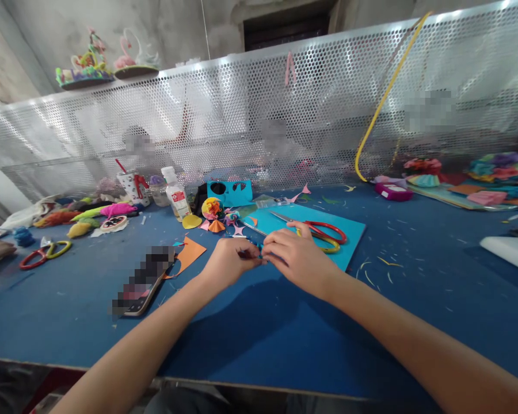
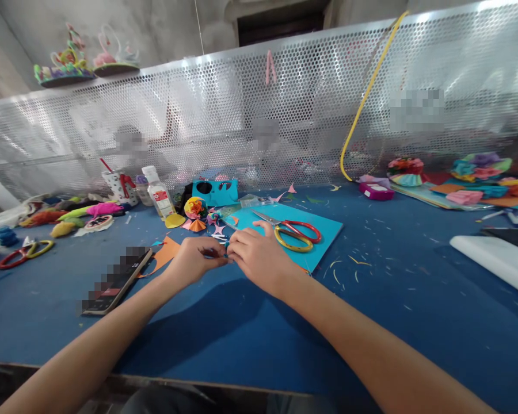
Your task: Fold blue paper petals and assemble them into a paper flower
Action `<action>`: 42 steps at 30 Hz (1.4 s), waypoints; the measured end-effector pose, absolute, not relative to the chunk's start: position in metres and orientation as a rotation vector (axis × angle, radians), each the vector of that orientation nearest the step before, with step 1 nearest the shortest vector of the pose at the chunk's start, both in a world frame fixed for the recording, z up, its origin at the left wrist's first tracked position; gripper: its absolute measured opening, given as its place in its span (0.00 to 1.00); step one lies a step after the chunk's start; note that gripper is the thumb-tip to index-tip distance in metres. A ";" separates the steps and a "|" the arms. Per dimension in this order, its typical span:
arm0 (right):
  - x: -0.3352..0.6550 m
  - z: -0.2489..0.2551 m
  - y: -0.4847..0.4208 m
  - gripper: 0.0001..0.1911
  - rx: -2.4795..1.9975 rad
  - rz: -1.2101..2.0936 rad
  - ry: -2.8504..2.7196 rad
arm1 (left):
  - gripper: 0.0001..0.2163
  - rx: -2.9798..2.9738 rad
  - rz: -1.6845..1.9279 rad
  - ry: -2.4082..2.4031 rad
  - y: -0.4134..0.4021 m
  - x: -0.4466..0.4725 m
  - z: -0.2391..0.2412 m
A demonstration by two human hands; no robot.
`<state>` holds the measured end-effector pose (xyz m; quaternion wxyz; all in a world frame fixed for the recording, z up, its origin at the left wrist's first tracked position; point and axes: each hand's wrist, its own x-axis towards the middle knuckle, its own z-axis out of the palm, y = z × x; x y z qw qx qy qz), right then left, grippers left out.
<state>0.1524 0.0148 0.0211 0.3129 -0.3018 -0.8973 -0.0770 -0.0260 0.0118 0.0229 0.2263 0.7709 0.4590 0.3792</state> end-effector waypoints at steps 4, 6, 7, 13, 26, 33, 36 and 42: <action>0.156 0.023 0.017 0.09 -0.736 -0.290 -2.346 | 0.07 2.056 1.057 1.207 0.013 -0.029 0.027; 0.158 0.026 0.016 0.10 -0.693 -0.334 -2.299 | 0.08 1.930 1.097 1.133 0.016 -0.032 0.031; 0.158 0.027 0.016 0.10 -0.672 -0.355 -2.275 | 0.09 1.879 1.130 1.114 0.018 -0.034 0.032; 0.161 0.029 0.011 0.11 -0.583 -0.537 -2.262 | 0.12 1.833 1.077 1.077 0.023 -0.039 0.031; 0.153 0.023 0.015 0.06 -0.897 0.125 -2.106 | 0.06 2.376 1.283 1.070 0.019 -0.034 0.022; 0.153 0.025 0.017 0.06 -0.917 0.107 -2.061 | 0.07 2.541 1.384 1.068 0.014 -0.034 0.023; 0.153 0.024 0.016 0.07 -0.929 -0.012 -2.074 | 0.08 2.568 1.369 1.084 0.013 -0.033 0.023; 0.154 0.024 0.017 0.04 -0.917 -0.085 -2.117 | 0.10 2.515 1.280 1.118 0.013 -0.031 0.024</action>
